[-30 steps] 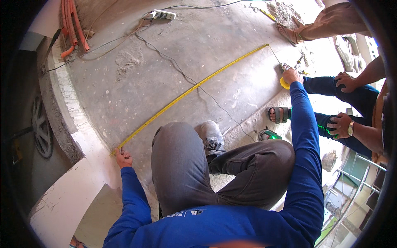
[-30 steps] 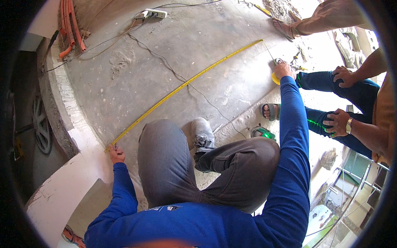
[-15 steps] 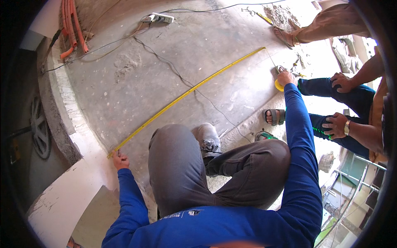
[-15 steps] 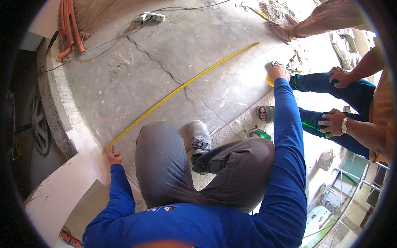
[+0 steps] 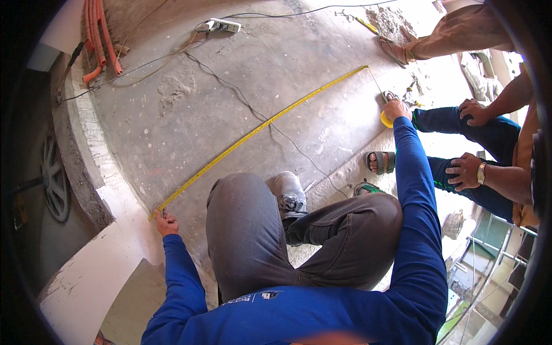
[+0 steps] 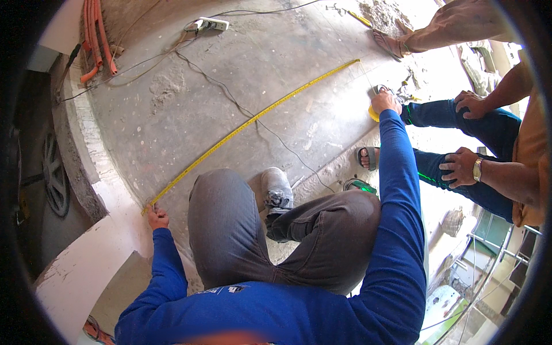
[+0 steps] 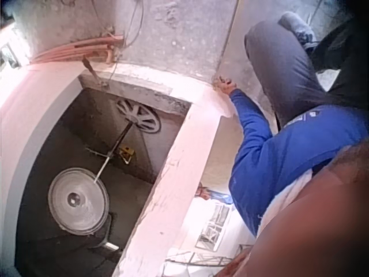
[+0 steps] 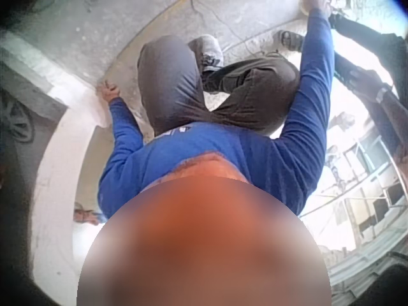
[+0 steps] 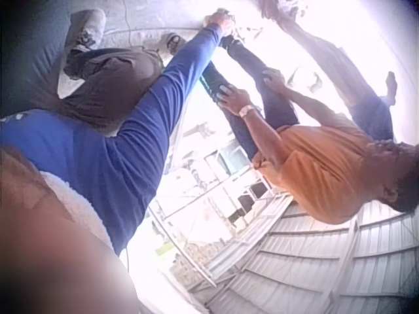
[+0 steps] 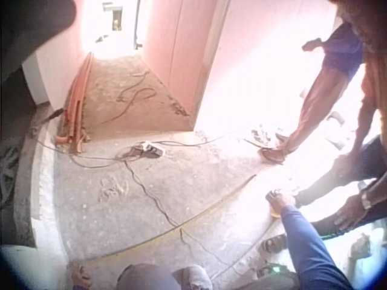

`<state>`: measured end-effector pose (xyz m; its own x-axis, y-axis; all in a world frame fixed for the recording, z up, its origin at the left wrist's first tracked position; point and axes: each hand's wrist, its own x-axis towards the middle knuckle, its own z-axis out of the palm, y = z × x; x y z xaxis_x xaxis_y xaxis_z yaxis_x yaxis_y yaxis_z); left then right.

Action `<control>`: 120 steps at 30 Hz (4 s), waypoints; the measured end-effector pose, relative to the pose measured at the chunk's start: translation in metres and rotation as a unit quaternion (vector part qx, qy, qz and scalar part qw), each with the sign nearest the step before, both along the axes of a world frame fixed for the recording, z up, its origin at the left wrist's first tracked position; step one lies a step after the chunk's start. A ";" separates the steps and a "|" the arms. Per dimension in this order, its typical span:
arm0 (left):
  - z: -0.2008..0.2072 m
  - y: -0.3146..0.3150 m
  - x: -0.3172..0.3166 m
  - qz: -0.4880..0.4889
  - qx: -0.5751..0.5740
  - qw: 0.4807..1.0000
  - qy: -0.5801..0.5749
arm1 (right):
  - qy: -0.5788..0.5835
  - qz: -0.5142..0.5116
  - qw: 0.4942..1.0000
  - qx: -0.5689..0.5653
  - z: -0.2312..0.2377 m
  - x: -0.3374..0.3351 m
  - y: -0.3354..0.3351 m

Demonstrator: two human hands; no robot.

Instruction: The person positions a long metal trim piece along the base of a wall, aligns it with a laser level, and measures the floor area with a tape measure. The person adjusts the trim and repositions it several times while another person stands nearby.

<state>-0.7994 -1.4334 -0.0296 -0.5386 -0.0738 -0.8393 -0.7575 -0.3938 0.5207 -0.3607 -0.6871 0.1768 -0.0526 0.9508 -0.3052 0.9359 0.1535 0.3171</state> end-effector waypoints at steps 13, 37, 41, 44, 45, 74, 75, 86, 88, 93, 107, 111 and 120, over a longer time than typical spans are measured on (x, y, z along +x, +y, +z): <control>-0.019 -0.016 -0.009 -0.001 0.024 1.000 -0.017 | 0.015 -0.018 1.000 -0.007 0.005 -0.004 -0.002; 0.011 0.003 0.003 -0.032 -0.023 0.999 0.023 | 0.041 -0.012 0.999 0.029 -0.002 -0.001 -0.001; 0.004 -0.004 -0.001 0.012 -0.016 1.000 -0.019 | 0.069 0.008 0.995 0.072 -0.019 0.008 0.006; -0.001 -0.006 -0.002 -0.003 -0.012 1.000 0.005 | 0.086 0.015 0.994 0.060 -0.041 0.023 0.023; -0.002 -0.007 -0.003 -0.003 -0.004 1.000 0.005 | 0.077 0.023 0.996 0.046 -0.049 0.028 0.030; 0.004 -0.004 -0.007 -0.049 -0.001 0.999 0.015 | 0.113 0.021 0.993 0.034 -0.073 0.047 0.042; 0.005 -0.003 -0.008 -0.046 -0.003 0.999 0.014 | 0.152 0.015 0.987 0.045 -0.073 0.047 0.042; 0.007 -0.005 -0.006 -0.046 0.005 0.999 0.009 | 0.007 0.001 1.000 0.026 0.003 -0.017 -0.011; 0.006 -0.006 -0.006 -0.046 0.007 0.999 0.007 | 0.004 -0.006 1.000 0.027 0.003 -0.017 -0.012; 0.007 -0.006 -0.005 -0.051 0.030 0.998 0.013 | -0.002 0.004 0.999 0.044 -0.002 -0.017 -0.012; 0.020 0.005 -0.005 -0.059 -0.031 0.998 -0.003 | 0.015 -0.033 0.999 -0.015 -0.011 -0.013 -0.003; 0.015 0.003 -0.007 -0.066 -0.007 0.998 0.001 | 0.004 -0.022 1.000 -0.019 -0.004 -0.016 -0.007; 0.005 -0.007 -0.012 -0.062 0.003 0.998 -0.008 | 0.016 -0.052 0.999 -0.003 0.010 -0.024 -0.016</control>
<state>-0.8114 -1.4405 -0.0245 -0.5303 -0.0021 -0.8478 -0.8084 -0.3000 0.5064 -0.3851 -0.7036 0.1873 0.0364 0.9497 -0.3110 0.9568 0.0567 0.2853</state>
